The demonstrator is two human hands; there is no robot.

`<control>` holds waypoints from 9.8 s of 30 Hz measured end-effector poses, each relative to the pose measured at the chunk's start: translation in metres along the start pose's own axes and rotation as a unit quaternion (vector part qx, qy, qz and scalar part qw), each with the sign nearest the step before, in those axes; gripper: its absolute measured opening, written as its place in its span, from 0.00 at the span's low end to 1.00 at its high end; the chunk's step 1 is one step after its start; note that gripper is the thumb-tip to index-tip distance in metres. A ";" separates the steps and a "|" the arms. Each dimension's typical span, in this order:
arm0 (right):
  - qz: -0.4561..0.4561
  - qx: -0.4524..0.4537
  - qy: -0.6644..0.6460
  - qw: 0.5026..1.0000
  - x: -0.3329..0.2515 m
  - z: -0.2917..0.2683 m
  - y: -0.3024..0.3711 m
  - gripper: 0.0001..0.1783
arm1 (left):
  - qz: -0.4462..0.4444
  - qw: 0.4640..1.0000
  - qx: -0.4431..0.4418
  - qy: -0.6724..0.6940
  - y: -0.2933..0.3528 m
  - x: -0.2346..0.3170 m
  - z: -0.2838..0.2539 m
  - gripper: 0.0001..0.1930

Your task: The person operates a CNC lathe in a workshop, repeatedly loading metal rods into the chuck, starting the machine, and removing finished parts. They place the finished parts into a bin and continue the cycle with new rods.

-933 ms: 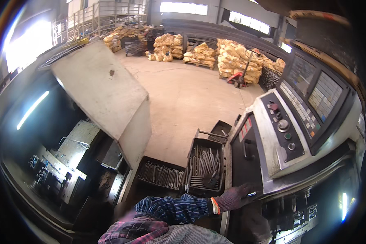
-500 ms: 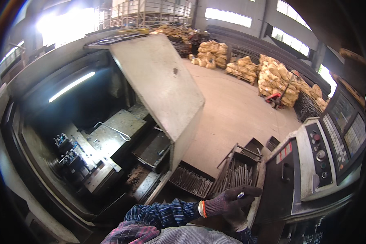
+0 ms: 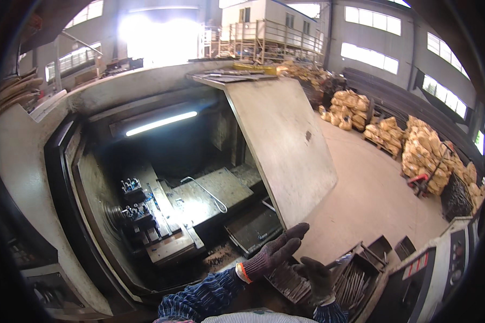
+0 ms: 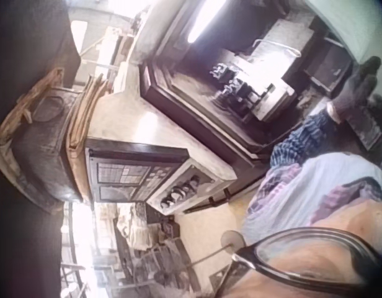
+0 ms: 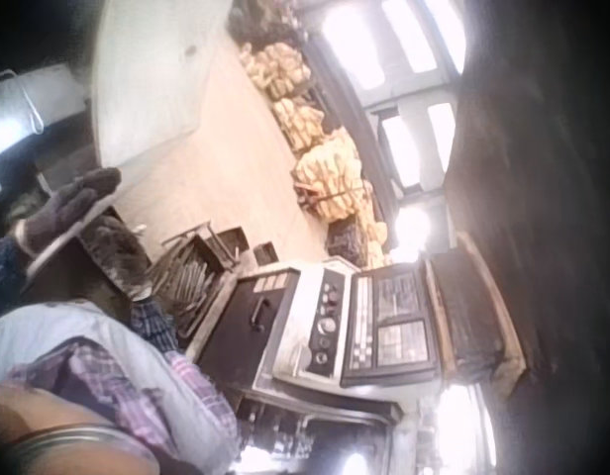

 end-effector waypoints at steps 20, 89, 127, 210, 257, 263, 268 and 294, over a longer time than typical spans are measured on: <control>0.032 -0.084 -0.048 0.995 -0.065 0.002 -0.112 0.40 | -0.167 0.940 0.178 0.238 -0.135 -0.085 -0.099 0.31; -0.103 -0.161 -0.013 0.981 -0.052 0.111 -0.198 0.38 | 0.120 0.586 0.740 -0.308 0.339 0.220 -0.188 0.17; -0.097 -0.154 0.056 0.982 -0.069 0.138 -0.175 0.36 | -0.021 0.630 0.537 -0.561 0.165 0.096 -0.373 0.15; -0.276 -0.428 0.627 0.589 0.115 0.582 -0.263 0.13 | -0.064 -0.060 0.777 -0.623 0.489 0.290 -0.046 0.20; -0.234 -0.594 0.629 0.444 0.171 0.666 -0.176 0.45 | -0.336 -0.126 0.525 -0.772 0.473 0.306 -0.051 0.18; -0.213 -0.536 0.682 0.450 0.164 0.671 -0.168 0.38 | -0.305 -0.120 0.413 -0.850 0.434 0.276 -0.044 0.27; -0.378 -0.384 0.691 0.482 0.158 0.657 -0.154 0.41 | -0.379 -0.102 0.345 -0.853 0.448 0.271 -0.043 0.24; -0.172 -0.406 0.650 0.619 0.167 0.293 -0.087 0.49 | 0.018 0.427 0.664 -0.613 0.403 0.251 -0.048 0.20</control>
Point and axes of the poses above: each hand's wrist, its own y-axis away from the middle knuckle, its own z-axis out of the palm, x = y × z, the point moved 8 cm from there along -y, towards the middle knuckle, and after that the axes turned 6 degrees about z, right-handed, at the moved point
